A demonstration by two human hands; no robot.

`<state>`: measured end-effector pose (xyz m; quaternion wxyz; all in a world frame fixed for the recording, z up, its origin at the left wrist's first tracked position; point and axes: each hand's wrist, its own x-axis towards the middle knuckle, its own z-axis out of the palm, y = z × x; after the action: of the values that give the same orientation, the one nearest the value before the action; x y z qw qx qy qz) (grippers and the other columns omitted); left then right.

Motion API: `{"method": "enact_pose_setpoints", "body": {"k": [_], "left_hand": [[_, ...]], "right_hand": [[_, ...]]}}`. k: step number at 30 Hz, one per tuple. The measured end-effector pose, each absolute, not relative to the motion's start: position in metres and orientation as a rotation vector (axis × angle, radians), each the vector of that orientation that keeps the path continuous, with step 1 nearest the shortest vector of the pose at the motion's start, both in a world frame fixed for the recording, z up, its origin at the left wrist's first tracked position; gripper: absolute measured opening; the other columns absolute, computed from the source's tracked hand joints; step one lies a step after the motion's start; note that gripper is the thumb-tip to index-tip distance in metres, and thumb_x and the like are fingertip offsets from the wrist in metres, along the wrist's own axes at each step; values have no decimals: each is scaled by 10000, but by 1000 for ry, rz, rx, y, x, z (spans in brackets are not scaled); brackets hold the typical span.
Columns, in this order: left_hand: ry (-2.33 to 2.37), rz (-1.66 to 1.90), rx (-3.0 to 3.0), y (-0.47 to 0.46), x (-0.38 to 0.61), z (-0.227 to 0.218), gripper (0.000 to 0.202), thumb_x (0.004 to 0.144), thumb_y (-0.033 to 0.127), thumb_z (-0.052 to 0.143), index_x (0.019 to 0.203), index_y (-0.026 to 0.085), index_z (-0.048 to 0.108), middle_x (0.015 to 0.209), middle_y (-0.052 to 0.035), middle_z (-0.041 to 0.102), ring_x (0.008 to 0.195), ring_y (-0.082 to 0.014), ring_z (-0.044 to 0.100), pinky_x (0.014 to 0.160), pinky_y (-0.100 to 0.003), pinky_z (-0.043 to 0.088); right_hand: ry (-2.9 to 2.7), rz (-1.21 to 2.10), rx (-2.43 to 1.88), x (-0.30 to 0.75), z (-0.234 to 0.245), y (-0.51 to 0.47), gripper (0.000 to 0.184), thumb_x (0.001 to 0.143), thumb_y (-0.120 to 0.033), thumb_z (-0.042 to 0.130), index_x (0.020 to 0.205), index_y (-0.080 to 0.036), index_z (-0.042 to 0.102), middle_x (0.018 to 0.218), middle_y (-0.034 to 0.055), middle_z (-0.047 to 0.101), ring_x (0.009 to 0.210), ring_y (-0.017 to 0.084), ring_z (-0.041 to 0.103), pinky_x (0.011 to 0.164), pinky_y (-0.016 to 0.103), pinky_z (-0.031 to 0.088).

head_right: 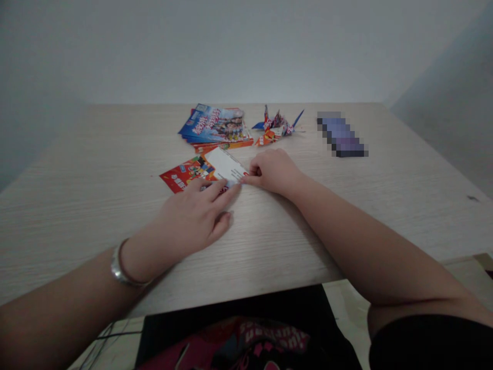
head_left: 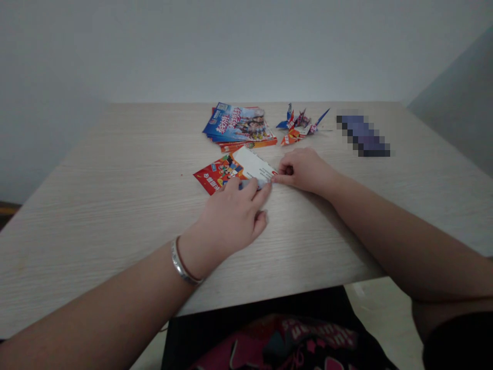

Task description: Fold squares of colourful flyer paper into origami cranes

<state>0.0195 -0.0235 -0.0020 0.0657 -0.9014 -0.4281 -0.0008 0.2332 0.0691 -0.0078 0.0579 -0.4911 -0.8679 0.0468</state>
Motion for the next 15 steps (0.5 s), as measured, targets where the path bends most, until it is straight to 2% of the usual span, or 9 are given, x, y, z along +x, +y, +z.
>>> {"method": "enact_pose_setpoints", "body": {"k": [6,15], "left_hand": [[-1279,-27,-2710,-24,18,-1,506,1010,374,424,1448,162,563,1289,-152,646,1069,-386,584,800,-469,532],[-1308,-34,-2708,-25,20,0,497,1010,361,432,1454,175,553,1258,-142,656,1100,-391,577,770,-455,532]], "right_hand": [[-2687,106,-1478,234,-6,72,351,906,-505,683,800,-187,787,809,72,747,764,199,590,680,325,297],[-2763,61,-1467,242,2,75,369,906,-534,678,811,-191,776,814,63,741,782,196,590,691,323,295]]}}
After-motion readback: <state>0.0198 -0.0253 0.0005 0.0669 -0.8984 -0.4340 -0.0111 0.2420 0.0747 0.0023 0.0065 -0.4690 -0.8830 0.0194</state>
